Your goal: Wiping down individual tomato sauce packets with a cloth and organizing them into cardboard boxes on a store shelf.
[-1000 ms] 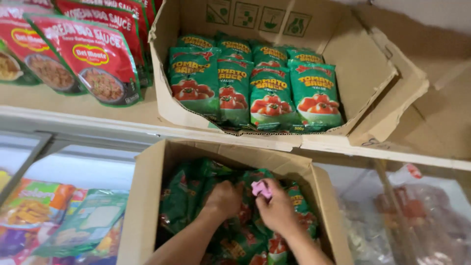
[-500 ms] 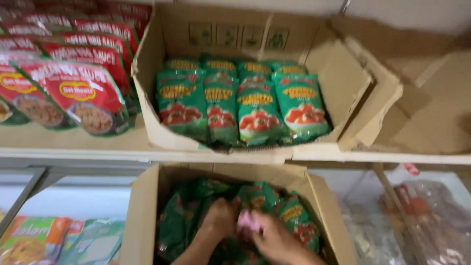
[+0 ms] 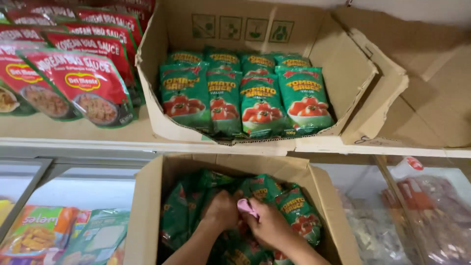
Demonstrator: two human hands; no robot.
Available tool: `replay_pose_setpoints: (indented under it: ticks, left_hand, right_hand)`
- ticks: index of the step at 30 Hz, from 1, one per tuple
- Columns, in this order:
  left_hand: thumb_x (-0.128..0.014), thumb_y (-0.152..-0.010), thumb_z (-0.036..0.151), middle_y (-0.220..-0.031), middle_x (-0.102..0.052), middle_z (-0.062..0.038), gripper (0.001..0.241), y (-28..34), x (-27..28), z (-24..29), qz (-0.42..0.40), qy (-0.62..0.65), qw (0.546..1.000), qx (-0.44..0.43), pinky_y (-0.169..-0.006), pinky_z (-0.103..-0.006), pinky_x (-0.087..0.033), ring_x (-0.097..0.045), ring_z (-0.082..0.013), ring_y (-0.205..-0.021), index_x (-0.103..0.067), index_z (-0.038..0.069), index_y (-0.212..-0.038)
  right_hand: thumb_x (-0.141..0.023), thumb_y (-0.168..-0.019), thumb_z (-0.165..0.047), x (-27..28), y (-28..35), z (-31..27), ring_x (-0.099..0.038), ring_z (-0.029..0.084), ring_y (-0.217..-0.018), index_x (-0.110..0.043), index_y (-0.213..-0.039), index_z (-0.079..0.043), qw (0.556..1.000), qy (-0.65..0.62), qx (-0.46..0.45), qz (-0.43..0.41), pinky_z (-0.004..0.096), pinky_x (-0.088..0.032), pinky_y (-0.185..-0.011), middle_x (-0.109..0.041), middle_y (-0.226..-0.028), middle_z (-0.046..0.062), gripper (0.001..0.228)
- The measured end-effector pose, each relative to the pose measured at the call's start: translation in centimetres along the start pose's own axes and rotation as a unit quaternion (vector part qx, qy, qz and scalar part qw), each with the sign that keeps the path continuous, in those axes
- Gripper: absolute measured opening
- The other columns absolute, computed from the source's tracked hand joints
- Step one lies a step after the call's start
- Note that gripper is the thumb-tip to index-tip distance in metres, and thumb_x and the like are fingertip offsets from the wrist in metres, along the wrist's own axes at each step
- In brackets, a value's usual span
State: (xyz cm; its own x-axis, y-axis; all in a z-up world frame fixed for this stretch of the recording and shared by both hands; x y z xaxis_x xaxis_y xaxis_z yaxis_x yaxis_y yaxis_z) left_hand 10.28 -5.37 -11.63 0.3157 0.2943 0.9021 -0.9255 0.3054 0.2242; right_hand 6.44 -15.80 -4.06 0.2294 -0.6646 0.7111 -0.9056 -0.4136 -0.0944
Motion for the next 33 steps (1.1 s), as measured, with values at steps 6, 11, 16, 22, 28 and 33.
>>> replay_pose_setpoints:
  ticks: [6, 11, 16, 22, 28, 33]
  left_hand:
    - [-0.069, -0.082, 0.048, -0.102, -0.069, -0.024, 0.067, -3.5, -5.2, -0.1, 0.027, -0.126, 0.986, -0.103, -0.085, -0.0488, -0.054, -0.067, -0.0427, -0.099, -0.057, -0.004, -0.123]
    - [-0.039, -0.107, 0.048, -0.109, -0.066, -0.027, 0.055, -1.6, -2.6, -2.5, 0.016, 0.162, 0.982, 0.099, -0.088, -0.0505, -0.055, -0.066, -0.044, -0.104, -0.061, 0.001, -0.126]
    - [-0.034, -0.101, 0.021, -0.102, -0.07, -0.028, 0.053, -4.0, -4.2, -0.9, 0.084, -0.086, 0.988, -0.099, -0.087, -0.0514, -0.052, -0.066, -0.045, -0.095, -0.046, -0.002, -0.146]
    - [-0.034, -0.104, 0.021, -0.108, -0.068, -0.029, 0.049, -5.4, -6.3, -2.1, 0.055, -0.06, 0.993, -0.09, -0.087, -0.0509, -0.051, -0.066, -0.0443, -0.098, -0.046, -0.001, -0.146]
    - [-0.031, -0.105, 0.021, -0.109, -0.068, -0.029, 0.051, -4.9, -5.2, -2.2, -0.018, -0.02, 0.998, -0.062, -0.084, -0.0527, -0.053, -0.065, -0.0467, -0.097, -0.039, 0.004, -0.153]
    - [-0.043, -0.101, 0.028, -0.109, -0.07, -0.029, 0.047, -3.6, -3.5, -1.4, 0.012, -0.002, 0.997, -0.07, -0.088, -0.0533, -0.053, -0.066, -0.0469, -0.1, -0.052, 0.006, -0.142]
  right_hand:
    - [-0.068, -0.085, -0.015, 1.1, -0.4, 0.6, -0.074, 0.036, -0.084, -0.07, -0.112, -0.011, 0.995, 0.035, -0.046, 0.079, 0.043, -0.058, -0.071, -0.077, -0.095, 0.017, 0.027]
    - [-0.065, -0.09, -0.022, 0.2, -0.8, 4.9, -0.075, 0.033, -0.085, -0.063, -0.116, -0.01, 0.986, 0.093, -0.139, -0.023, 0.043, -0.059, -0.076, -0.075, -0.097, 0.017, 0.028]
    - [-0.065, -0.093, -0.026, 3.0, -1.5, 6.7, -0.071, 0.038, -0.091, -0.064, -0.115, -0.011, 0.968, 0.17, -0.164, 0.087, 0.048, -0.056, -0.081, -0.075, -0.099, 0.018, 0.027]
    - [-0.06, -0.09, -0.02, 2.3, -0.7, 0.1, -0.072, 0.033, -0.095, -0.07, -0.108, -0.011, 0.994, -0.11, 0.015, 0.014, 0.045, -0.059, -0.081, -0.079, -0.106, 0.015, 0.023]
    - [-0.058, -0.096, -0.02, 3.6, -1.9, 5.3, -0.069, 0.04, -0.097, -0.069, -0.118, -0.015, 0.976, 0.157, -0.148, 0.03, 0.05, -0.053, -0.081, -0.074, -0.101, 0.018, 0.025]
    - [-0.068, -0.084, -0.021, 1.6, 0.2, -0.1, -0.072, 0.041, -0.085, -0.065, -0.109, -0.006, 0.999, 0.017, 0.04, 0.03, 0.048, -0.057, -0.072, -0.074, -0.093, 0.021, 0.029]
Point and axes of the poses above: each hand's wrist, its own y-axis away from the middle knuckle, its own x-axis out of the back of the hand, z = x × y, the point moved 10 cm from there along -y, towards the middle knuckle
